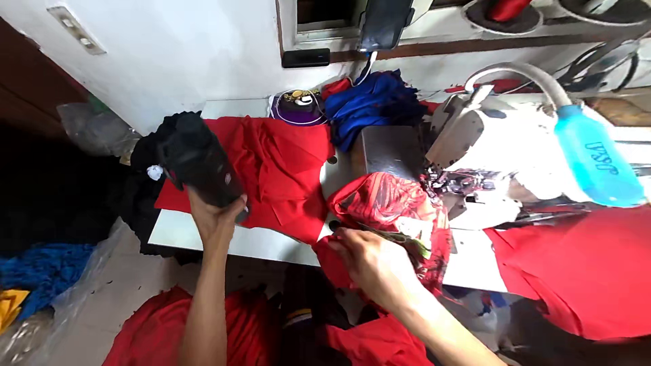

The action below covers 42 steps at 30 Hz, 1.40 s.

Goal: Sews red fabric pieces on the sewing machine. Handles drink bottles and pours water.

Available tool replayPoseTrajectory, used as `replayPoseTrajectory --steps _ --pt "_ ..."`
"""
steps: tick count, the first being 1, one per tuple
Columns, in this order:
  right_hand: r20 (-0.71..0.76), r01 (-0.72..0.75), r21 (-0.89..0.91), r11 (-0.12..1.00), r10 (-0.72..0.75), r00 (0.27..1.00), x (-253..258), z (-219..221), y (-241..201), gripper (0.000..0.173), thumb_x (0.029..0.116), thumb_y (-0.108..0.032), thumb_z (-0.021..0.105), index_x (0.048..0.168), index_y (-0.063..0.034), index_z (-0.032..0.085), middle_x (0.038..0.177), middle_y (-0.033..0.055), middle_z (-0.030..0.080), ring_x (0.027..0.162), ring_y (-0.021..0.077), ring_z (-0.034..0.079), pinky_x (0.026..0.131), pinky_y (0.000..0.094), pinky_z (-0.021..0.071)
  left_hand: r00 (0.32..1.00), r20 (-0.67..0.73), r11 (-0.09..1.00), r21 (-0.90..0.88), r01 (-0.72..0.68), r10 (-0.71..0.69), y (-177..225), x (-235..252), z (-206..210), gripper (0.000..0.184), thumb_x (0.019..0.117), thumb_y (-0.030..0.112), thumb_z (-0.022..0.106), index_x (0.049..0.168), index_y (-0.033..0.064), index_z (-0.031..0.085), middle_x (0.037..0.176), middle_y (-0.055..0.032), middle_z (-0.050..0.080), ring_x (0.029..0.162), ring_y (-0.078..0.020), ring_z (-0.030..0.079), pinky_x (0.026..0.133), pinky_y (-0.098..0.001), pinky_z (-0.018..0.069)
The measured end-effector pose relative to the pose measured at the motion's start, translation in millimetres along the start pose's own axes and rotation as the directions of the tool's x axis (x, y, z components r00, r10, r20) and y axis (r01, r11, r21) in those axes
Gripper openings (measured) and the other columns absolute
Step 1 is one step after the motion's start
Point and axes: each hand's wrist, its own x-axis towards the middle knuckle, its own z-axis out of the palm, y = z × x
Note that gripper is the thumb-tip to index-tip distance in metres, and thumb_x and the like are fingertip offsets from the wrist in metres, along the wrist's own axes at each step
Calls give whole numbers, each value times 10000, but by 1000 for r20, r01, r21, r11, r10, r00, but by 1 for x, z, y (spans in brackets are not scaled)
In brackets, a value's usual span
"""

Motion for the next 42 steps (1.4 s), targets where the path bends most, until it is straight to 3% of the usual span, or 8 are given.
replayPoseTrajectory --steps 4,10,13,16,20,23,30,42 --pt "254 199 110 974 -221 942 27 67 -15 487 1102 -355 394 1495 -105 535 1592 107 453 1495 298 388 1196 558 322 995 -29 994 -55 96 -98 10 -68 -9 882 582 24 839 1351 -41 411 1104 -78 702 992 -146 718 861 -355 633" --pt "264 191 50 980 -197 944 104 82 10 484 1099 -311 434 1560 -165 457 1655 62 353 1570 273 208 1255 541 189 994 64 988 -122 99 -92 2 -99 15 780 583 65 881 1247 -70 496 1021 -100 726 920 -170 736 828 -367 648" --pt "270 142 282 949 -221 937 120 58 15 366 1072 -168 512 1407 -67 619 1523 147 522 1485 319 393 1214 537 296 992 107 990 -112 82 -70 -5 -93 38 751 580 106 889 1222 -50 531 994 -91 732 902 -166 738 803 -374 652" --pt "26 24 571 820 -47 999 98 8 3 308 1081 -240 506 1166 -71 748 1000 116 746 934 262 710 844 525 551 989 131 997 -36 68 -63 -10 -86 54 810 552 171 894 1229 -83 527 1038 -103 714 957 -139 720 860 -338 630" --pt "-326 358 821 445 -149 933 68 -57 -47 863 862 -582 728 1526 -103 457 1427 7 601 1270 114 591 1049 355 539 989 150 999 35 10 -15 -7 -85 65 902 568 283 910 1267 -133 521 1073 -120 706 981 -93 694 892 -293 589" --pt "-418 320 617 719 -45 907 69 -64 -84 1059 609 -519 939 1481 -119 488 1321 91 634 1113 182 655 898 417 585 989 136 998 -37 -55 59 -4 -91 66 888 696 323 890 1306 -162 465 1155 -113 677 1073 -12 652 972 -215 536" --pt "-425 313 629 711 -22 905 87 -54 -75 665 567 -424 905 1113 -160 633 916 -76 707 848 23 681 728 292 598 987 148 986 146 -82 60 7 -79 70 944 468 418 918 1151 -145 589 996 -112 717 947 -50 679 875 -248 555" --pt "-218 412 717 562 -380 899 124 -70 -53 567 486 -257 909 983 -167 653 975 -74 717 889 38 678 735 279 600 966 219 969 174 -174 134 -3 -67 70 861 509 430 920 1100 -134 648 970 -130 747 938 -97 715 881 -289 579"
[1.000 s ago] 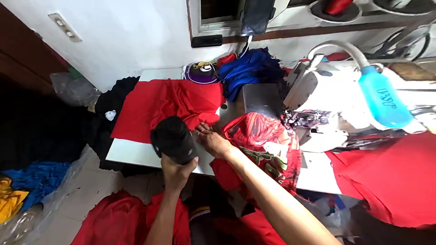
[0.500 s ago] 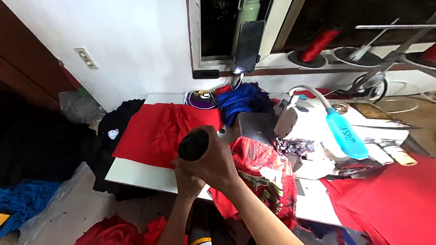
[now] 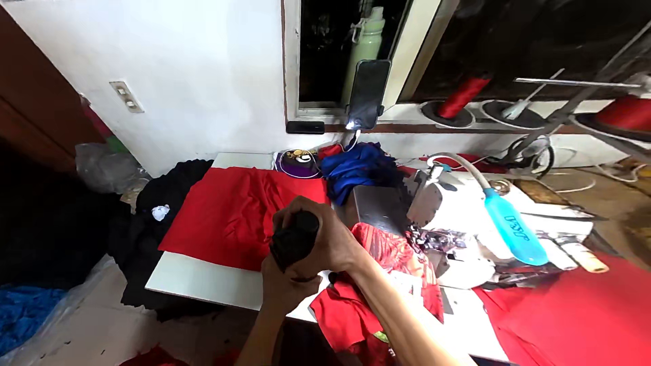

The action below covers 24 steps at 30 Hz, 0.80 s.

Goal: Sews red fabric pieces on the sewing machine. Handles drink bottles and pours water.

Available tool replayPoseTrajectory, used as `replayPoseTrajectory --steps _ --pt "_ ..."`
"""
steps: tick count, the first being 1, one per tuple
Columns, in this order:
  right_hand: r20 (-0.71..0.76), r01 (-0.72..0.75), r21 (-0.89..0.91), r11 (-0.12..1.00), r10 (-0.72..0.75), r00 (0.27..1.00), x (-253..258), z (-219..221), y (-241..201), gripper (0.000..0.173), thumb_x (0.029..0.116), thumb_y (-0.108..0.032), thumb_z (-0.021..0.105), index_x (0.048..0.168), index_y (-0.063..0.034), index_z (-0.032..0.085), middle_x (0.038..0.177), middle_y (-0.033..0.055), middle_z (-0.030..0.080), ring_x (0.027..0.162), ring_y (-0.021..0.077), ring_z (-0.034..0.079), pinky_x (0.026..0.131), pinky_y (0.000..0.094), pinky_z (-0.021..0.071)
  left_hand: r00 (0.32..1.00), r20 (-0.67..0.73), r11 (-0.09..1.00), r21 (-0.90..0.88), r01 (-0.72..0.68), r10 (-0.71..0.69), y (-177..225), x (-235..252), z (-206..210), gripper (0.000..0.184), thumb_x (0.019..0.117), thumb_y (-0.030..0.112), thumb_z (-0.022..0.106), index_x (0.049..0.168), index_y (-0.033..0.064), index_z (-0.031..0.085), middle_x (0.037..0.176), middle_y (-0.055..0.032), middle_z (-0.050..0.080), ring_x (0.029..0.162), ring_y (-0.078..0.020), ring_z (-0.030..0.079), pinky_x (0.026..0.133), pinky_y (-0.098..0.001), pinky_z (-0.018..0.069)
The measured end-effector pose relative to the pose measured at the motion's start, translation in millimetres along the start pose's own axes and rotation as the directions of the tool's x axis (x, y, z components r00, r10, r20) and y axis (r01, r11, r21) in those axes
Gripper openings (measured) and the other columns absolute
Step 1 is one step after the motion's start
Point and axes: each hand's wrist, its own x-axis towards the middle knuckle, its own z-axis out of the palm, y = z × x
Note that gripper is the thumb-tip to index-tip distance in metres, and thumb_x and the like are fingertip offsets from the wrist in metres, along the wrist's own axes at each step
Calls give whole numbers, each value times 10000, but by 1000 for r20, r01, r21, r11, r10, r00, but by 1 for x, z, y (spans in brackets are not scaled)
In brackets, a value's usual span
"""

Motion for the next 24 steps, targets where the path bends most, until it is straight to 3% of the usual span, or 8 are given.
replayPoseTrajectory --steps 5,11,14,16,17,19,22,24 --pt "130 54 185 981 -78 988 7 -9 10 507 481 -160 910 925 -118 668 966 -21 724 889 82 685 739 288 599 1000 -13 998 -56 -10 9 2 3 1 833 483 397 934 1083 -102 645 946 -83 748 905 -48 712 851 -244 588" --pt "229 63 241 968 -120 966 17 -9 12 510 482 -118 903 936 -88 672 957 -5 731 888 88 689 753 286 598 1000 9 995 -95 -10 11 -3 2 -3 858 500 425 943 1106 -99 633 979 -78 742 943 -37 701 881 -233 579" --pt "174 72 293 953 -127 977 12 -4 18 603 546 -153 917 1072 -89 629 1113 30 715 1016 146 685 852 338 602 996 91 982 -188 29 -12 -7 3 -7 746 551 340 968 1082 -85 659 973 -68 759 932 -65 726 885 -264 607" --pt "104 94 310 946 -132 986 -4 -2 37 839 626 -276 939 1336 -65 546 1348 67 628 1232 190 608 1043 391 543 970 240 962 -271 26 41 -5 7 -24 784 669 325 940 1231 -102 601 1121 -99 738 1051 -105 708 964 -311 595" --pt "48 68 301 951 -86 995 -16 1 48 926 626 -323 946 1399 -52 514 1366 52 624 1258 154 595 1075 368 523 942 323 956 -295 6 94 -4 10 -38 910 750 406 883 1380 -111 478 1281 -119 665 1182 -110 645 1034 -319 550" --pt "-39 -40 268 963 52 998 -42 8 66 978 574 -365 969 1373 -27 517 1245 4 677 1167 43 629 1036 270 533 896 415 921 -389 15 161 0 25 -67 1043 805 570 786 1537 -21 335 1489 -83 529 1353 -133 519 1122 -364 470" --pt "-19 -111 206 972 118 993 -57 15 75 1003 540 -394 969 1356 -5 534 1217 14 683 1147 15 624 1030 242 520 856 455 951 -285 -122 247 16 54 -87 1069 795 703 721 1551 37 364 1566 -94 449 1433 -213 436 1177 -437 405" --pt "55 -138 157 978 131 990 -56 18 76 980 531 -404 963 1340 -26 560 1203 19 688 1139 28 626 1020 264 522 817 504 960 -163 -228 279 39 77 -89 1115 731 750 744 1544 71 395 1580 -94 440 1435 -221 446 1161 -448 433"
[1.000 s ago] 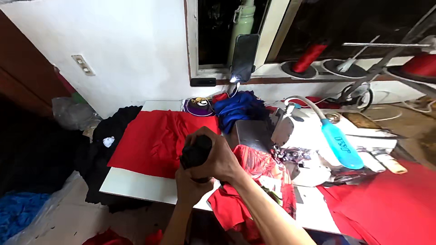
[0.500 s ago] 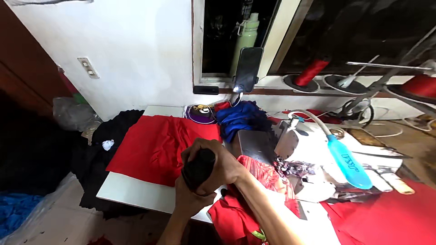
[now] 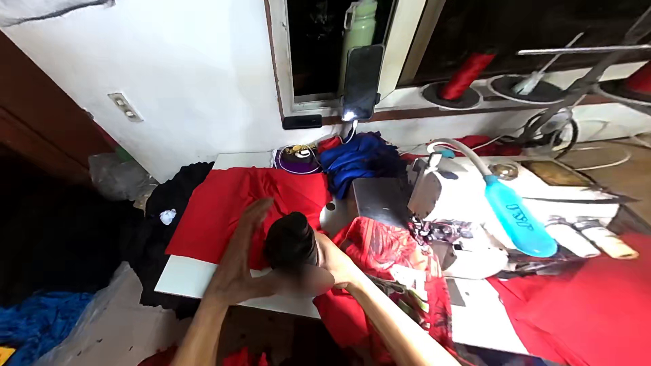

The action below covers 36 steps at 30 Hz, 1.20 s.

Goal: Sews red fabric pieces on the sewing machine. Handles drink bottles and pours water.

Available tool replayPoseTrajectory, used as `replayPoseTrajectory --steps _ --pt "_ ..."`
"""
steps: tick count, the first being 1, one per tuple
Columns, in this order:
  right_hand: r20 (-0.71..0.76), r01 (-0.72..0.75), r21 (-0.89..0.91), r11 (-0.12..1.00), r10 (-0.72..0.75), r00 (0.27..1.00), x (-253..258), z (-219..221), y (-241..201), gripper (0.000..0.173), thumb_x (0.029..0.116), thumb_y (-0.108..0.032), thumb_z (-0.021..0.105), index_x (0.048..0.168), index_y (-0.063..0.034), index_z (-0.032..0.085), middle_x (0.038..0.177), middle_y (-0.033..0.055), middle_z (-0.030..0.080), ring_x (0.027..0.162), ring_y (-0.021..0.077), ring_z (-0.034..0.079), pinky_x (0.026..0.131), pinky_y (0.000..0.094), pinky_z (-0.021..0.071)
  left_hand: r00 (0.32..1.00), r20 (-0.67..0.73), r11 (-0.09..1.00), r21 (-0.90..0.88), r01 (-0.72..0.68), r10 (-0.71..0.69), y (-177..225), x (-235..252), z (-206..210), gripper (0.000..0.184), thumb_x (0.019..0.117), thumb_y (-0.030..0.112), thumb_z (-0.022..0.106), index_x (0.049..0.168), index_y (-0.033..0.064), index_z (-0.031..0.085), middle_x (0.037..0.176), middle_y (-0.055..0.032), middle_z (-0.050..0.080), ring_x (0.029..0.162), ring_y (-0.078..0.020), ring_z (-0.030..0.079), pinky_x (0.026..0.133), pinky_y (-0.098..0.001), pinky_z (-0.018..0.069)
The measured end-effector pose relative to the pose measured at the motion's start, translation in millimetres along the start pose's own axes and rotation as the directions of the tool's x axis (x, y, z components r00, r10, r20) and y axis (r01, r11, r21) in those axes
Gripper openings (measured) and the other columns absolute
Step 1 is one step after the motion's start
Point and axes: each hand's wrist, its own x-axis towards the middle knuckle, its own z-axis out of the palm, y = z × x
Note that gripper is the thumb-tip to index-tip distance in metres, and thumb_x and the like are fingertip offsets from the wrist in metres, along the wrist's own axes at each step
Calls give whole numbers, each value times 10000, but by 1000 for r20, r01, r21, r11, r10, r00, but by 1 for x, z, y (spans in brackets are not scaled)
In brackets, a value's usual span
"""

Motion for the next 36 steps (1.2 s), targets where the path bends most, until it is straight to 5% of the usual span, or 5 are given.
replayPoseTrajectory --steps 4,7,11,20,36 --pt "30 24 -16 1000 -24 999 3 2 -2 862 541 -397 952 1254 -38 625 1138 10 708 1094 31 643 981 280 539 952 297 996 31 -88 75 27 52 -2 846 705 539 875 1344 59 598 1254 -8 693 1153 -78 649 994 -309 571" --pt "-132 -40 -69 997 31 991 -1 13 -7 843 524 -403 941 1232 -55 642 1073 9 721 1038 43 665 939 297 556 957 287 995 65 -72 51 31 58 5 595 743 421 856 1198 92 660 1067 40 721 997 -36 681 877 -265 602" --pt "-348 0 -125 992 -44 936 -1 37 -8 857 548 -401 920 1269 -45 624 1040 28 730 997 65 688 894 318 584 995 97 989 149 0 -15 36 44 8 523 729 384 856 1163 146 690 1083 61 725 1012 -55 692 879 -287 615" --pt "-509 12 -206 978 -118 853 -3 49 -11 763 541 -359 883 1192 -40 644 958 43 728 896 110 710 787 349 601 984 -154 953 273 131 -91 50 37 29 522 650 324 881 1122 163 726 1029 84 740 949 -31 706 825 -257 624" --pt "-570 2 -244 970 -144 809 0 57 -10 750 540 -372 857 1175 -32 646 928 44 721 863 131 708 750 381 596 937 -332 897 373 238 -111 61 39 44 462 628 279 882 1059 177 749 950 88 749 857 -2 706 751 -249 614"
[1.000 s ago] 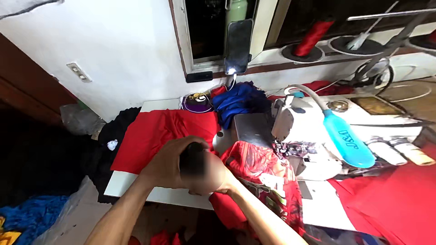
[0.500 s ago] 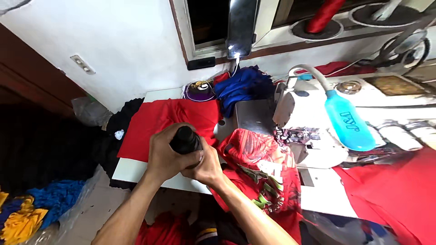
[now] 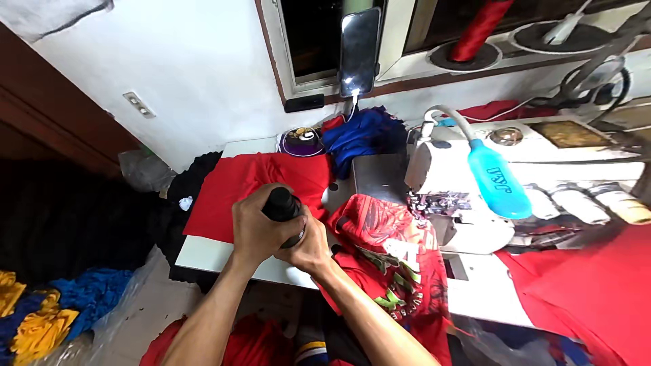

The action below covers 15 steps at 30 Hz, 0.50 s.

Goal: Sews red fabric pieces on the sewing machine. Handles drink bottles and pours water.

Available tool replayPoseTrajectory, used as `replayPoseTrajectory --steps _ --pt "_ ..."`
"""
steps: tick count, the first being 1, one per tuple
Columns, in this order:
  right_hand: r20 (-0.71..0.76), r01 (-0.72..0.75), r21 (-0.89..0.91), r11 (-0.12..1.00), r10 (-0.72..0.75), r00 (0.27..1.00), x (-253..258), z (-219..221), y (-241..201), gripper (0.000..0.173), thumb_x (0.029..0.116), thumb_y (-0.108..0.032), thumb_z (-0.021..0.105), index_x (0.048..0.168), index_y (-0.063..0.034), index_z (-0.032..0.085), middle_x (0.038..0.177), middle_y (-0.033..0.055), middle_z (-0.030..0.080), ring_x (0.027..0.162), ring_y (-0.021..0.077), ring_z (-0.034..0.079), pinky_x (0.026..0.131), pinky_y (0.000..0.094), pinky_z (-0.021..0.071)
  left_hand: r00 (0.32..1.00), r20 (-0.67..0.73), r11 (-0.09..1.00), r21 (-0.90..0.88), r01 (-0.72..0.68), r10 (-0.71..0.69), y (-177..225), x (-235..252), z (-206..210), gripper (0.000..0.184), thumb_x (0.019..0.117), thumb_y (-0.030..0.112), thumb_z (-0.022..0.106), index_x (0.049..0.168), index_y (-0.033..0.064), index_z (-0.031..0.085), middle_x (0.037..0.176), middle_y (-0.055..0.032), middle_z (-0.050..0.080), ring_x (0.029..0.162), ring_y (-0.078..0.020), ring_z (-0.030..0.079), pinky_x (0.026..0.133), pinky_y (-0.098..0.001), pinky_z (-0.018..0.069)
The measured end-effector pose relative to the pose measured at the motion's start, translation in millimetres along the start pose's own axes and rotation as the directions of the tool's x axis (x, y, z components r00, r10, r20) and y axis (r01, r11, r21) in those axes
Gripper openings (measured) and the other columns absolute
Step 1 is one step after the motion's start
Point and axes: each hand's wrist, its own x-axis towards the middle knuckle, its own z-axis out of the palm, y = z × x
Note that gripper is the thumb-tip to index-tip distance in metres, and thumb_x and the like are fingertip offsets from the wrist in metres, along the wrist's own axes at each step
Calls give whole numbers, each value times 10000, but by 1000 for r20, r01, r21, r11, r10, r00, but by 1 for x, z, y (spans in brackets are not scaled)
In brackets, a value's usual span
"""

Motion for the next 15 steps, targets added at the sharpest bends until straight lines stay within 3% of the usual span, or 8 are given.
replayPoseTrajectory --steps 2,4,7,10,13,15 --pt "-42 -1 -23 1000 1 999 -1 5 -1 746 542 -380 851 1163 -23 643 906 57 716 833 155 709 717 402 592 998 -45 996 69 54 -50 6 0 3 449 648 296 881 1062 180 751 934 72 751 834 -24 709 730 -291 610" --pt "-158 27 -72 997 -38 987 -2 18 -2 728 565 -391 837 1153 -9 640 889 76 712 801 181 710 675 408 595 981 -153 974 174 148 -122 13 -1 10 439 693 328 878 1074 158 742 902 11 749 800 -120 716 691 -413 594" --pt "-269 39 -98 994 -64 961 -7 38 -3 730 694 -369 785 1244 74 602 1052 187 703 938 284 708 786 473 591 928 -317 920 272 284 -193 24 -2 25 494 788 406 837 1126 75 695 932 -121 720 806 -293 696 667 -560 541" --pt "-250 67 -50 996 -78 965 -8 38 2 761 724 -368 788 1298 82 572 1136 205 691 1030 285 698 869 477 582 921 -335 943 193 272 -197 26 -10 26 691 791 523 832 1245 41 633 1161 -155 664 999 -286 668 818 -524 555" --pt "-143 82 8 997 -80 986 -8 28 6 736 713 -360 799 1283 53 582 1110 175 700 1009 258 703 848 476 594 960 -174 975 9 224 -219 12 -35 11 926 717 459 889 1460 86 481 1408 -137 553 1235 -239 591 1001 -477 536" --pt "-86 74 43 996 -71 994 -7 22 8 774 701 -376 830 1294 49 571 1115 166 699 1010 250 702 863 477 594 974 -70 969 -140 202 -213 -7 -46 -2 1002 676 411 915 1510 129 437 1440 -86 547 1254 -184 595 1010 -422 559"
